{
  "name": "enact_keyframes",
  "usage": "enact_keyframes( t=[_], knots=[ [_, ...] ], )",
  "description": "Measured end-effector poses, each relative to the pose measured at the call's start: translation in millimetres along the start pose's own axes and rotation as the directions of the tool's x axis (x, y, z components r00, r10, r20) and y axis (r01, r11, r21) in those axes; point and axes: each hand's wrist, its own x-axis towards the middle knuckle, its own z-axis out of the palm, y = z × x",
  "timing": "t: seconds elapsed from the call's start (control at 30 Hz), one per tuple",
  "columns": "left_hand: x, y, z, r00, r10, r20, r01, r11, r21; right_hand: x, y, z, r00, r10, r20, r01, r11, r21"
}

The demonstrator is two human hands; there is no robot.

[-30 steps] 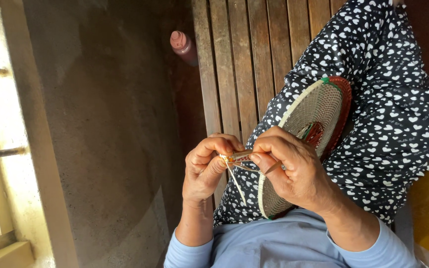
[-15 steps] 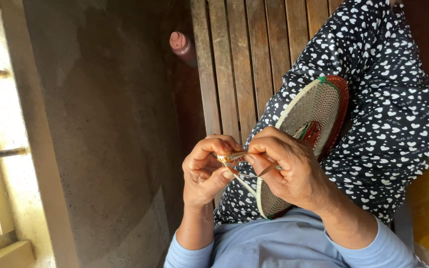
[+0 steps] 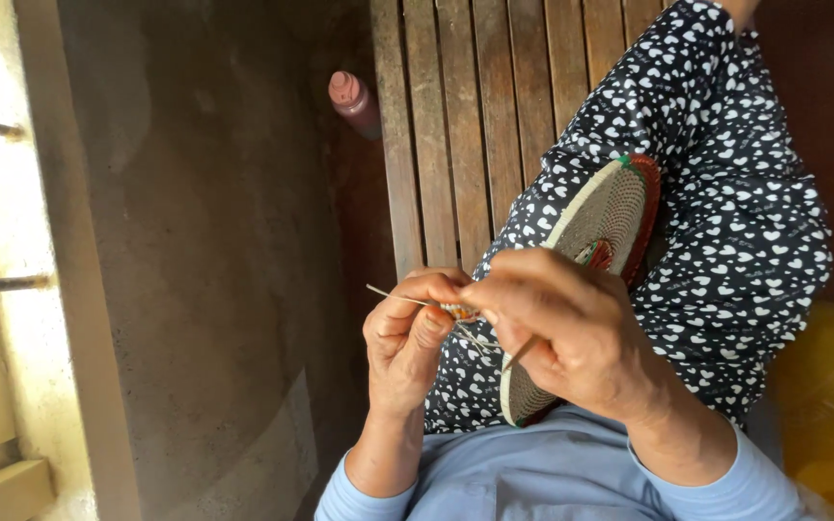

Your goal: Weaving the outer edge of a circular fan using thin bamboo or wood strips

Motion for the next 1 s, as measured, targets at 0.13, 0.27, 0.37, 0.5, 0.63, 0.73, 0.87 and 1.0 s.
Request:
enact_keyframes(
  t=[0.13,0.27,0.37,0.5,0.63,0.73,0.87,1.0],
  knots=[
    [0.6,0.4,4.2,0.999,-0.033,0.014,0.034,0.995,-0.092,-3.9,1.8,0.7,0.986,-0.166,-0.001,0.166,0.985,-0.036],
    [2.0,2.1,6.0,0.998,-0.053,0.025,0.056,0.989,-0.14,-6.1,4.7,1.5,0.977,-0.213,-0.003,0.212,0.975,-0.07],
    [2.5,2.3,7.1,0.998,-0.049,0.034,0.053,0.989,-0.134,-8.5,6.0,2.0,0.981,-0.193,-0.02,0.192,0.981,-0.018],
    [1.2,-1.8,6.3,0.998,-0.058,0.025,0.061,0.981,-0.187,-2.9,2.1,0.7,0.985,-0.169,-0.021,0.168,0.985,-0.037],
    [1.5,-0.3,6.6,0.998,-0.056,0.037,0.061,0.984,-0.169,-2.8,1.6,-0.2,0.979,-0.201,-0.033,0.199,0.979,-0.056],
    [2.7,0.4,7.9,0.997,-0.065,0.036,0.07,0.981,-0.18,-3.5,0.5,-2.4,0.973,-0.226,-0.036,0.222,0.97,-0.096],
    [1.6,-1.3,10.1,0.996,-0.085,0.012,0.086,0.973,-0.213,-3.9,-2.9,-4.5,0.971,-0.239,0.005,0.235,0.952,-0.197],
    [0.7,-2.2,9.3,0.995,-0.1,0.0,0.098,0.973,-0.207,-2.4,-2.7,-0.7,0.985,-0.159,0.059,0.168,0.967,-0.19]
  ],
)
